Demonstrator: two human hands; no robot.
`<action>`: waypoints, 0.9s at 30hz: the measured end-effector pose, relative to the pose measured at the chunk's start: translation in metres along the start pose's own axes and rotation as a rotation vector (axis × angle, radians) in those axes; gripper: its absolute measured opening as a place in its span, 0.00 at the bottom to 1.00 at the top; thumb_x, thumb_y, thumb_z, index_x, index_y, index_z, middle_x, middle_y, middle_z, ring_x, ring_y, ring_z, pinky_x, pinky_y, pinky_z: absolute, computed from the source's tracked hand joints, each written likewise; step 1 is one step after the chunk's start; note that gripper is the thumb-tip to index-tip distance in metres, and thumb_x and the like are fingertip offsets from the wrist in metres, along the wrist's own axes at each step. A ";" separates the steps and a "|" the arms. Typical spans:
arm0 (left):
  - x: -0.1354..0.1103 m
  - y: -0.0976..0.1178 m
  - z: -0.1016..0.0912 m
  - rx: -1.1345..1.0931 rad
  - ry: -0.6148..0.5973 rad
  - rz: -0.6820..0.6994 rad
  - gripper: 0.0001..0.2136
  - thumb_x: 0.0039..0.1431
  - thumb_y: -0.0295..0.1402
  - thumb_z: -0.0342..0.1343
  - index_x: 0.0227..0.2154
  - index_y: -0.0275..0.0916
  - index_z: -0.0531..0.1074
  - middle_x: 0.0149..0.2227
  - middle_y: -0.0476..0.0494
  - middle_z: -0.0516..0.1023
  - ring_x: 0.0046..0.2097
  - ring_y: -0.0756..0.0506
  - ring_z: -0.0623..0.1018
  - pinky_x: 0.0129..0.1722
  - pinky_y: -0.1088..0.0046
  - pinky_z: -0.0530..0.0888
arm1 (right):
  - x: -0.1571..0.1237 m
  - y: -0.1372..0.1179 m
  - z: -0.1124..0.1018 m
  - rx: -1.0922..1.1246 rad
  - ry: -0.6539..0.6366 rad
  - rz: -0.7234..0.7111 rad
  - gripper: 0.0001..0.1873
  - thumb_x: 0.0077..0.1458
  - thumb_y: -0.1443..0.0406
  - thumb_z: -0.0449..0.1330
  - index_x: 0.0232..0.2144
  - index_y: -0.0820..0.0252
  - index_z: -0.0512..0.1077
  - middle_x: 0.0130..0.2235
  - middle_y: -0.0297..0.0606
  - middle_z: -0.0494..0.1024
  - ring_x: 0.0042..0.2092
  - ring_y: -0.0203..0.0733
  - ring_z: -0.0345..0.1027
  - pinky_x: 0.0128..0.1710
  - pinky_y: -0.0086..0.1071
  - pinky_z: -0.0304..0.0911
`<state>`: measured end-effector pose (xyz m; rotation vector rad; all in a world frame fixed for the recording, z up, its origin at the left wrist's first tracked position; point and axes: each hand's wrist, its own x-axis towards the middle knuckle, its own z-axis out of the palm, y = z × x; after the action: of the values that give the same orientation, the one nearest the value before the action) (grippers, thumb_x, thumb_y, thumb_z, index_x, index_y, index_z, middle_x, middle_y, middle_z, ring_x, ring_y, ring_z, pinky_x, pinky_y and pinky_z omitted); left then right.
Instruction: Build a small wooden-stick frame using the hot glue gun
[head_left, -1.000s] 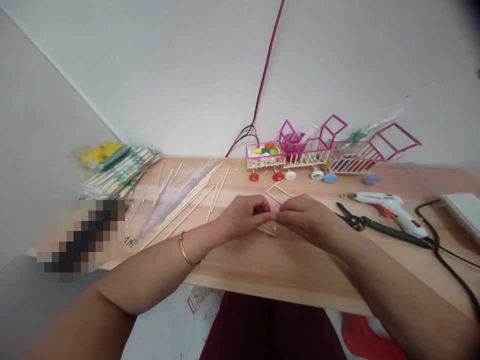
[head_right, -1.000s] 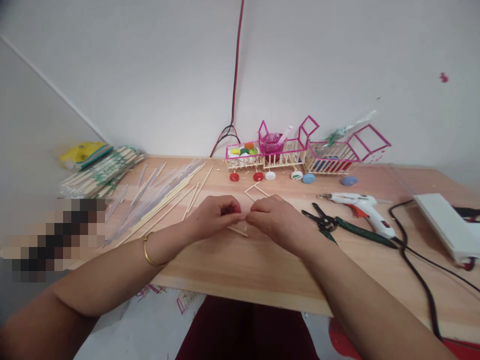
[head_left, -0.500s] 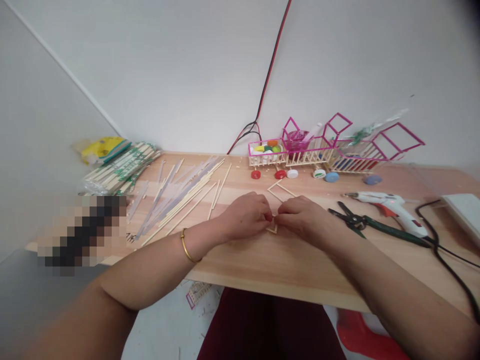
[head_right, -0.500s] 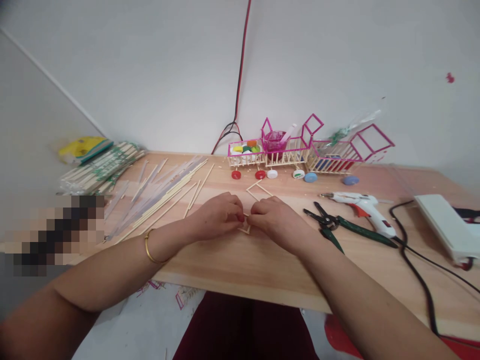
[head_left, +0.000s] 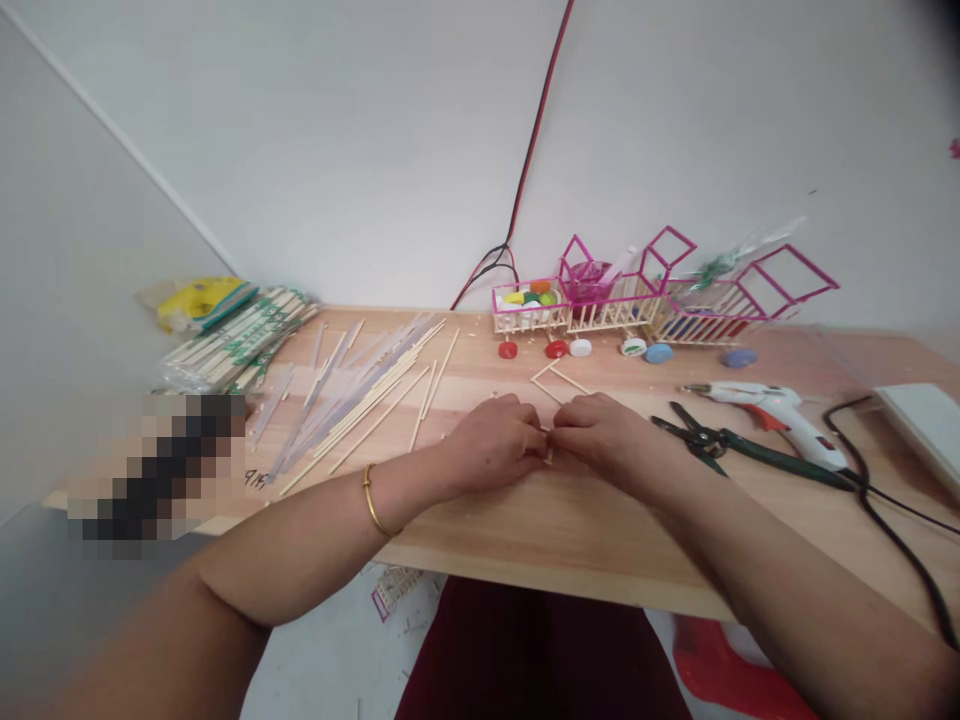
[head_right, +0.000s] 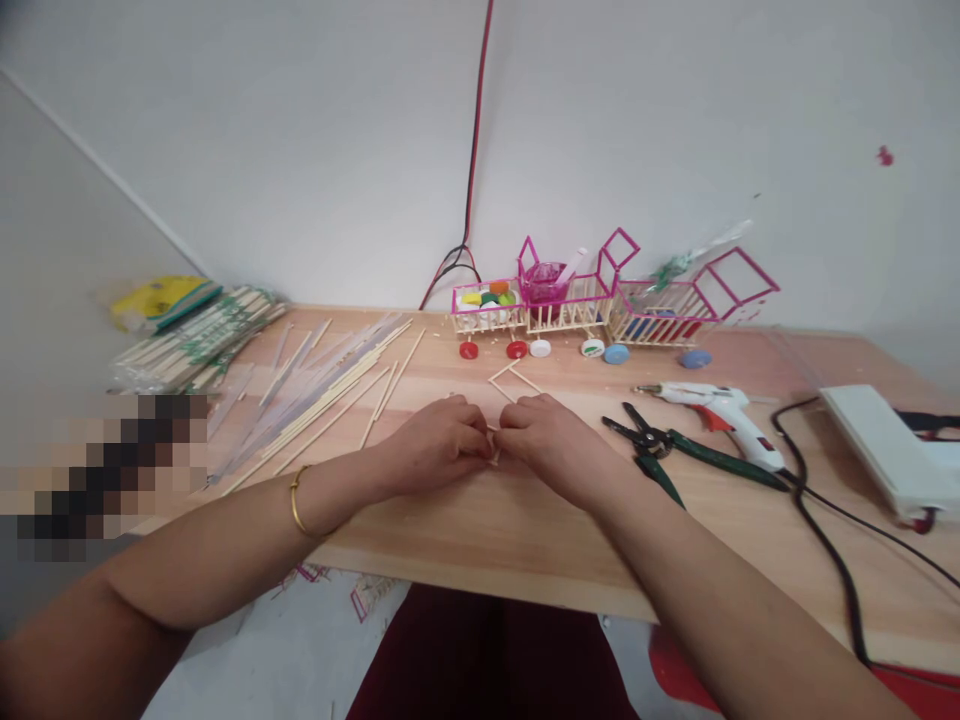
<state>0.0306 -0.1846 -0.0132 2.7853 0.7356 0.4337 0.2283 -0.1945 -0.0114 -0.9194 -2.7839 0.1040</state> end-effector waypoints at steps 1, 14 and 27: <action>0.000 0.000 0.000 0.007 -0.001 0.000 0.09 0.57 0.35 0.51 0.30 0.41 0.76 0.31 0.45 0.72 0.36 0.48 0.69 0.39 0.70 0.63 | 0.000 0.000 0.000 0.004 0.004 -0.008 0.11 0.56 0.68 0.51 0.28 0.56 0.73 0.30 0.36 0.71 0.34 0.38 0.61 0.35 0.33 0.51; 0.000 -0.002 0.005 0.019 0.002 0.004 0.09 0.57 0.36 0.51 0.31 0.42 0.76 0.31 0.45 0.73 0.36 0.48 0.69 0.39 0.70 0.63 | -0.001 -0.001 0.001 -0.010 0.031 -0.019 0.12 0.57 0.68 0.51 0.27 0.57 0.73 0.29 0.36 0.70 0.34 0.38 0.60 0.34 0.32 0.53; 0.000 -0.001 0.001 0.032 0.007 0.013 0.08 0.56 0.35 0.52 0.30 0.41 0.75 0.31 0.46 0.73 0.36 0.48 0.69 0.39 0.71 0.63 | -0.010 -0.003 -0.008 0.109 0.072 0.345 0.15 0.51 0.61 0.56 0.42 0.58 0.68 0.40 0.41 0.74 0.40 0.44 0.68 0.38 0.37 0.63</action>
<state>0.0305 -0.1843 -0.0142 2.8218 0.7327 0.4378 0.2359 -0.2033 -0.0051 -1.3353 -2.5008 0.2664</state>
